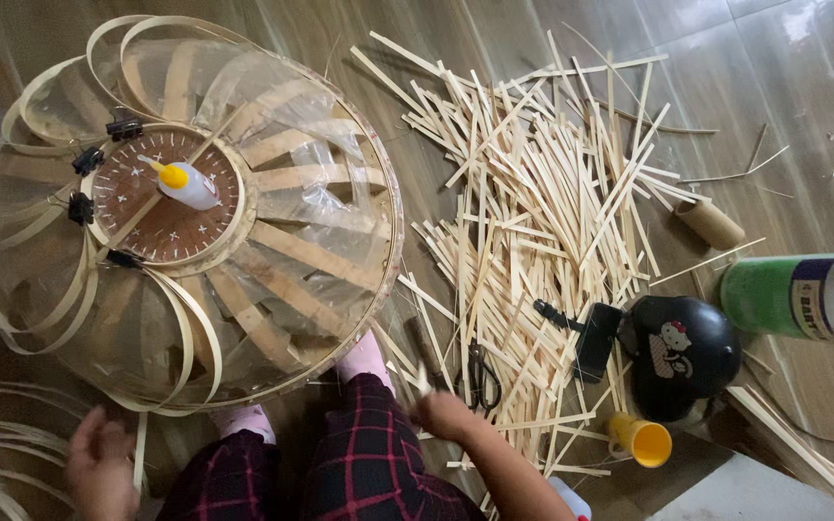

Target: The person sits on the floor and weaves thin bamboo strips into a round basket frame. They apply glue to the frame, insert strips, and use a hammer to secure them in place.

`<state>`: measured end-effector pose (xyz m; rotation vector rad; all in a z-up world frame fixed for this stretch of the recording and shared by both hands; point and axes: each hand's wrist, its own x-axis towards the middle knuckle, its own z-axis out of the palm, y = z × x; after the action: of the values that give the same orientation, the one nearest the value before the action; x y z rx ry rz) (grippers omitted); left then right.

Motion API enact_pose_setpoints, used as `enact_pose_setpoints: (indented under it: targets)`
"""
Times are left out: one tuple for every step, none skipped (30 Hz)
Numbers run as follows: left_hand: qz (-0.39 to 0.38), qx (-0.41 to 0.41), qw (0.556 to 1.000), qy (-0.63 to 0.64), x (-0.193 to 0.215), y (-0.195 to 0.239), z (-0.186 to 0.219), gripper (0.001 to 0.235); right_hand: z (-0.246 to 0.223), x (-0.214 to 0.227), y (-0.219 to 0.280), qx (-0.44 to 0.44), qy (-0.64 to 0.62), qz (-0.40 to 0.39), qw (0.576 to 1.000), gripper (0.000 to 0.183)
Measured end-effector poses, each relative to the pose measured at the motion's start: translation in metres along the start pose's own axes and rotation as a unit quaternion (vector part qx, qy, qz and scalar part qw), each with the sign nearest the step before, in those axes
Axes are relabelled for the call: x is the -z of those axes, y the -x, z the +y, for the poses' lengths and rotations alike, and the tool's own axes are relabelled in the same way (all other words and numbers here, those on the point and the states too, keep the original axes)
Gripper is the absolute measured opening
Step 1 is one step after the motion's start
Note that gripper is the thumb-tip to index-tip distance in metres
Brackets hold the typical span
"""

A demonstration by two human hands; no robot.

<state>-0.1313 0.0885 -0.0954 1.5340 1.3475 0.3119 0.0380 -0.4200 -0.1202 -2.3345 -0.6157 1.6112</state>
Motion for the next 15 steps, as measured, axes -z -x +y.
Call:
enact_pose_setpoints:
  targets:
    - [0.001, -0.013, 1.0, 0.017, 0.001, 0.001, 0.0, 0.043, 0.01, -0.011, 0.006, -0.034, -0.058, -0.066, 0.996, 0.043]
    - [0.002, -0.026, 0.999, 0.035, 0.002, 0.003, 0.001, 0.042, 0.023, -0.017, 0.011, -0.031, -0.09, -0.109, 0.989, 0.024]
    - [0.003, -0.04, 0.998, 0.052, 0.003, 0.003, 0.003, 0.042, 0.034, -0.021, 0.013, -0.028, -0.122, -0.152, 0.98, 0.02]
    - [0.002, -0.04, 0.998, 0.048, 0.004, 0.004, 0.006, 0.041, 0.044, -0.02, 0.012, -0.024, -0.154, -0.194, 0.969, 0.036]
    - [0.002, -0.04, 0.998, 0.045, 0.004, 0.005, 0.009, 0.04, 0.056, -0.007, 0.003, -0.078, -0.159, -0.096, 0.979, 0.022]
    - [0.002, -0.041, 0.998, 0.042, 0.003, 0.006, 0.012, 0.039, 0.063, 0.007, -0.006, -0.131, -0.163, 0.002, 0.978, 0.028]
    - [0.005, -0.042, 0.998, 0.049, 0.003, 0.009, 0.014, 0.039, 0.072, 0.021, -0.013, -0.11, -0.192, 0.115, 0.968, 0.027]
    - [0.009, -0.044, 0.997, 0.056, 0.003, 0.011, 0.016, 0.038, 0.08, 0.043, -0.024, -0.088, -0.22, 0.226, 0.945, 0.028]
    - [0.011, -0.049, 0.997, 0.064, 0.0, 0.011, 0.019, 0.038, 0.079, 0.067, -0.043, -0.079, -0.212, 0.326, 0.918, 0.03]
    - [0.01, -0.052, 0.997, 0.064, -0.002, 0.012, 0.021, 0.038, 0.08, 0.085, -0.05, -0.052, -0.154, 0.406, 0.899, 0.033]
    - [0.01, -0.057, 0.996, 0.063, -0.001, 0.014, 0.025, 0.037, 0.078, 0.099, -0.057, -0.021, -0.095, 0.482, 0.871, 0.038]
    - [0.01, -0.062, 0.996, 0.061, 0.0, 0.014, 0.028, 0.037, 0.073, 0.112, -0.065, -0.071, -0.049, 0.449, 0.89, 0.047]
    - [0.014, -0.056, 0.997, 0.045, 0.003, 0.014, 0.029, 0.037, 0.069, 0.12, -0.073, -0.122, -0.001, 0.41, 0.904, 0.057]
    - [0.018, -0.051, 0.998, 0.029, 0.004, 0.013, 0.029, 0.037, 0.066, 0.125, -0.077, -0.171, 0.047, 0.369, 0.912, 0.067]
    - [0.02, -0.045, 0.999, 0.012, 0.007, 0.013, 0.029, 0.037, 0.064, 0.125, -0.076, -0.157, 0.033, 0.413, 0.897, 0.05]
